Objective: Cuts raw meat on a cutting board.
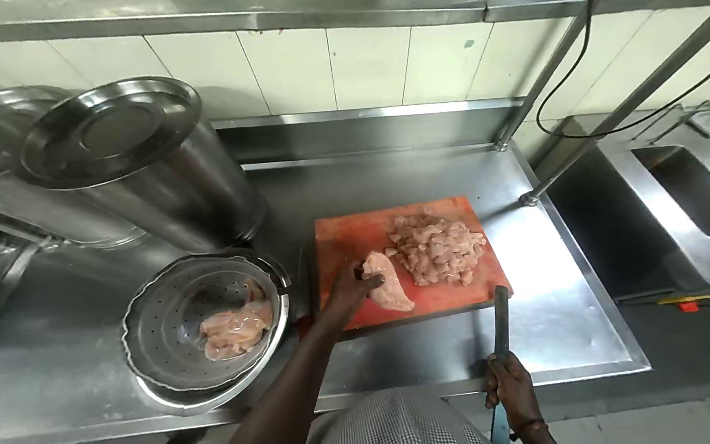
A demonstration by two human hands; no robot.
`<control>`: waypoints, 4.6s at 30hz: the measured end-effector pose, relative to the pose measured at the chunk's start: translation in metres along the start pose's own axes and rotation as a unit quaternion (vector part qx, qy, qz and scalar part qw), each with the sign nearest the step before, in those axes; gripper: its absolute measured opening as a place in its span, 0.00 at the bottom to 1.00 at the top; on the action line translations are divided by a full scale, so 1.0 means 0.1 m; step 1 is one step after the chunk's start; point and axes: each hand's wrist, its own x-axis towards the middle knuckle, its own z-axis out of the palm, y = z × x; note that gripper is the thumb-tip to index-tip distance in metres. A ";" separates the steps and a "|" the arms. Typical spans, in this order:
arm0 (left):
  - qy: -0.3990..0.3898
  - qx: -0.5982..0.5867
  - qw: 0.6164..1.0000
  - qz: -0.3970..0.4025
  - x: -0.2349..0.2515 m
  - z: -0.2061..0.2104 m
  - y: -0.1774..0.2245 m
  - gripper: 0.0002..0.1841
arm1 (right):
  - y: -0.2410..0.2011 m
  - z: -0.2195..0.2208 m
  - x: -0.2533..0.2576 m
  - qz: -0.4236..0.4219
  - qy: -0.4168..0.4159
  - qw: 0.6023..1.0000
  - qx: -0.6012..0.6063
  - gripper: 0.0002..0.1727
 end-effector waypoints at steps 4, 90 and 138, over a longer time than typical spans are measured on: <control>0.064 0.343 0.921 0.173 -0.13 -0.01 -0.40 0.39 | 0.00 -0.01 0.00 0.003 -0.003 1.000 -0.015 0.08; 0.075 0.359 0.898 0.243 0.22 -0.12 -0.79 0.23 | -0.99 1.55 -0.24 -0.108 -0.171 0.726 -0.657 0.20; -0.190 0.312 0.929 0.060 0.22 -0.24 0.22 0.16 | 0.07 0.08 -0.05 -0.020 -0.023 1.000 -0.001 0.09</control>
